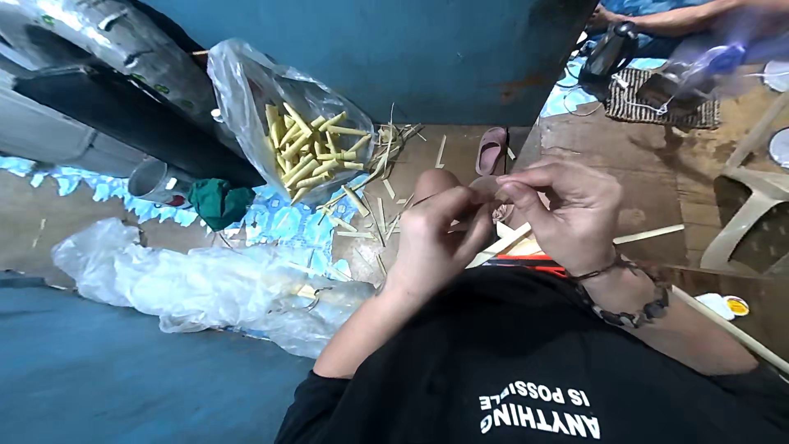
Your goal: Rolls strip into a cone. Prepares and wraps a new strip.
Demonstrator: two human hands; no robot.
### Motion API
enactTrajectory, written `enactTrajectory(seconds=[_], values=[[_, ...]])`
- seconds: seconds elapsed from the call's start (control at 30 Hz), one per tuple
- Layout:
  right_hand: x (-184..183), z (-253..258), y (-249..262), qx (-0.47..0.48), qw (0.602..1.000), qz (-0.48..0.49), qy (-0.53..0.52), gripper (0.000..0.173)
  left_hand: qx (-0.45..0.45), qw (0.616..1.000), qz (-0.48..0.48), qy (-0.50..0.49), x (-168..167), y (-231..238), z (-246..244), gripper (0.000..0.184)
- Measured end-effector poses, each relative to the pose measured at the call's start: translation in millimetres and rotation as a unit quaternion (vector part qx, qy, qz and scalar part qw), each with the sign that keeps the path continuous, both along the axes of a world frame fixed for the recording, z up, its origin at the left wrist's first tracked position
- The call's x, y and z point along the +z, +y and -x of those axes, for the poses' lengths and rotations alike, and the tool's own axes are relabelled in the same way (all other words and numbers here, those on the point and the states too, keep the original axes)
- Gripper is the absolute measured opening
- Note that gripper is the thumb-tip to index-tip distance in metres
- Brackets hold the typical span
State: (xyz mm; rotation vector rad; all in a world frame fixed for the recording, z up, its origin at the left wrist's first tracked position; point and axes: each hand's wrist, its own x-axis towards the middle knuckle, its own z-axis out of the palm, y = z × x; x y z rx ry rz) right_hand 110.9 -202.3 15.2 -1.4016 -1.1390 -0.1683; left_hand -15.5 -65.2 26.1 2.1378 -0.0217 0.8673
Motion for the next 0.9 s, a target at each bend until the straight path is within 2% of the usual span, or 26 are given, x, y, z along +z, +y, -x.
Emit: enactTrajectory(seconds=[0.03,0.1,0.13,0.23,0.3,0.37,0.53,0.63,0.73,0.8,0.83,0.9], values=[[0,1,0,0.023,0.999,0.002,0.031,0.013,0.000,1.000,0.020,-0.001,0,0,0,0.009],[0,5,0,0.078,0.994,0.005,0.078,0.030,-0.013,0.992,0.123,-0.007,-2,0,-2,0.008],[-1,7,1,0.083,0.993,-0.005,0.081,0.032,-0.021,0.983,0.180,-0.003,-3,1,-3,0.007],[-4,6,3,0.044,0.997,-0.061,0.013,0.014,-0.086,0.949,0.298,0.054,-4,4,-4,0.013],[-4,3,3,0.018,0.996,-0.078,-0.045,0.009,-0.144,0.924,0.342,0.091,-4,5,1,0.018],[-4,2,2,0.011,0.995,-0.077,-0.066,0.006,-0.177,0.911,0.363,0.086,-1,3,4,0.014],[2,-2,-4,0.089,0.993,0.010,0.077,0.017,-0.118,0.950,0.281,0.070,-4,4,3,0.007],[2,-3,-4,0.044,0.995,0.054,0.077,0.012,-0.105,0.956,0.266,0.068,-7,5,2,0.005],[-2,-3,-3,0.028,0.998,0.042,0.036,0.013,-0.094,0.957,0.269,0.057,-10,7,-2,0.013],[-8,-2,-1,0.070,0.991,0.018,0.113,0.009,-0.075,0.960,0.267,0.037,-10,7,-6,0.025],[-10,-1,0,0.098,0.979,0.012,0.176,0.010,-0.052,0.969,0.241,0.021,-11,6,-9,0.025],[-18,0,3,0.099,0.959,0.027,0.266,0.010,0.016,0.995,0.100,-0.010,-20,5,-15,0.015]])
